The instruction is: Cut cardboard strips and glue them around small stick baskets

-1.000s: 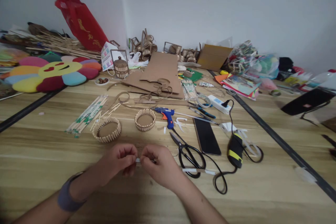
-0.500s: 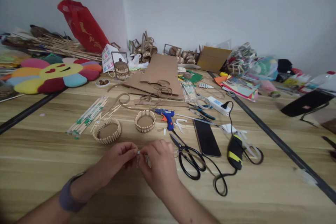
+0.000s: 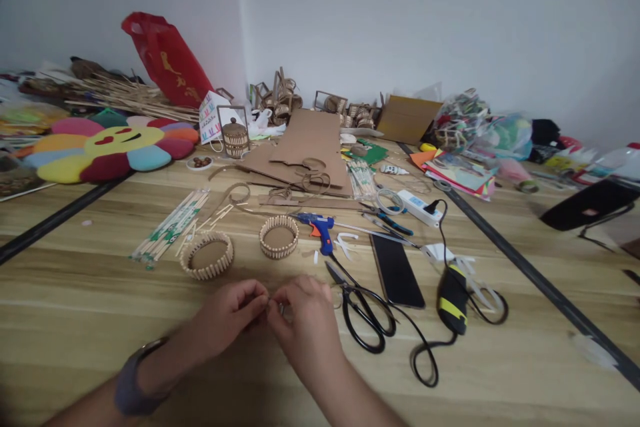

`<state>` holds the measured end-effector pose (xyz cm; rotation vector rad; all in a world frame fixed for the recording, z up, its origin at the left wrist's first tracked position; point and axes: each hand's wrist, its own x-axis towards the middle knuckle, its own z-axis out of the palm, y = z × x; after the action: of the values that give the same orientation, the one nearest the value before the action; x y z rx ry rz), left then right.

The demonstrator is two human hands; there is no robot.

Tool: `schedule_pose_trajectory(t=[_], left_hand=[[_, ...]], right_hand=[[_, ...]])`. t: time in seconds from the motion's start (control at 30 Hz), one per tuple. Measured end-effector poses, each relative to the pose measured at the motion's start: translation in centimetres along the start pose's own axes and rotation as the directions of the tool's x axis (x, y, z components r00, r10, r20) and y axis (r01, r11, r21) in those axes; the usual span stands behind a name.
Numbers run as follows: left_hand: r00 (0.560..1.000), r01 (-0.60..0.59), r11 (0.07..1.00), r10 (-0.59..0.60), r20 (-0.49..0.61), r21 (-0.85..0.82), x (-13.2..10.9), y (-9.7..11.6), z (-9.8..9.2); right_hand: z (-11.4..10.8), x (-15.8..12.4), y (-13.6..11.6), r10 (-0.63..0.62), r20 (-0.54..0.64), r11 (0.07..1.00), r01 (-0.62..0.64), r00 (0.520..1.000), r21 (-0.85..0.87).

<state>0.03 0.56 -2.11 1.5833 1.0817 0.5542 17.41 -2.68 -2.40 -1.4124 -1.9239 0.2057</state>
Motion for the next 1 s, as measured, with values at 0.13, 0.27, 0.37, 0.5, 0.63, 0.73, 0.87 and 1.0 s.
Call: schedule_pose_trajectory(t=[0.13, 0.27, 0.37, 0.5, 0.63, 0.73, 0.87, 1.0], left_hand=[[0.999, -0.025, 0.993, 0.028, -0.031, 0.119, 0.0, -0.1, 0.1], [0.997, -0.052, 0.982, 0.06, -0.039, 0.182, -0.1, -0.1, 0.2], [0.996, -0.065, 0.976, 0.076, -0.046, 0.208, -0.2, -0.1, 0.3], [0.995, -0.073, 0.973, 0.085, -0.049, 0.218, -0.1, -0.2, 0.3], [0.997, -0.057, 0.974, 0.066, -0.034, 0.218, 0.0, -0.1, 0.1], [0.998, -0.055, 0.979, 0.06, -0.016, 0.198, 0.0, 0.1, -0.1], [0.999, -0.046, 0.994, 0.046, 0.0, 0.102, -0.1, 0.2, -0.2], [0.999, -0.042, 0.998, 0.041, 0.011, 0.052, -0.1, 0.1, -0.2]], right_hand=[[0.0, 0.0, 0.0, 0.048, 0.052, 0.999, -0.048, 0.997, -0.007], [0.0, -0.1, 0.0, 0.069, 0.093, 0.997, -0.067, 0.993, -0.027], [0.1, -0.2, 0.1, 0.055, 0.096, 0.998, -0.051, 0.994, -0.049], [0.2, -0.2, 0.2, 0.023, 0.118, 0.999, -0.019, 0.993, -0.036], [0.0, 0.1, 0.3, 0.02, 0.136, 1.0, -0.02, 0.99, -0.001], [-0.2, 0.3, 0.4, 0.017, 0.158, 0.999, -0.024, 0.987, 0.038], [-0.5, 0.7, 0.5, 0.009, 0.174, 0.998, -0.021, 0.985, 0.064], [-0.7, 0.8, 0.3, 0.014, 0.191, 0.996, -0.031, 0.982, 0.082]])
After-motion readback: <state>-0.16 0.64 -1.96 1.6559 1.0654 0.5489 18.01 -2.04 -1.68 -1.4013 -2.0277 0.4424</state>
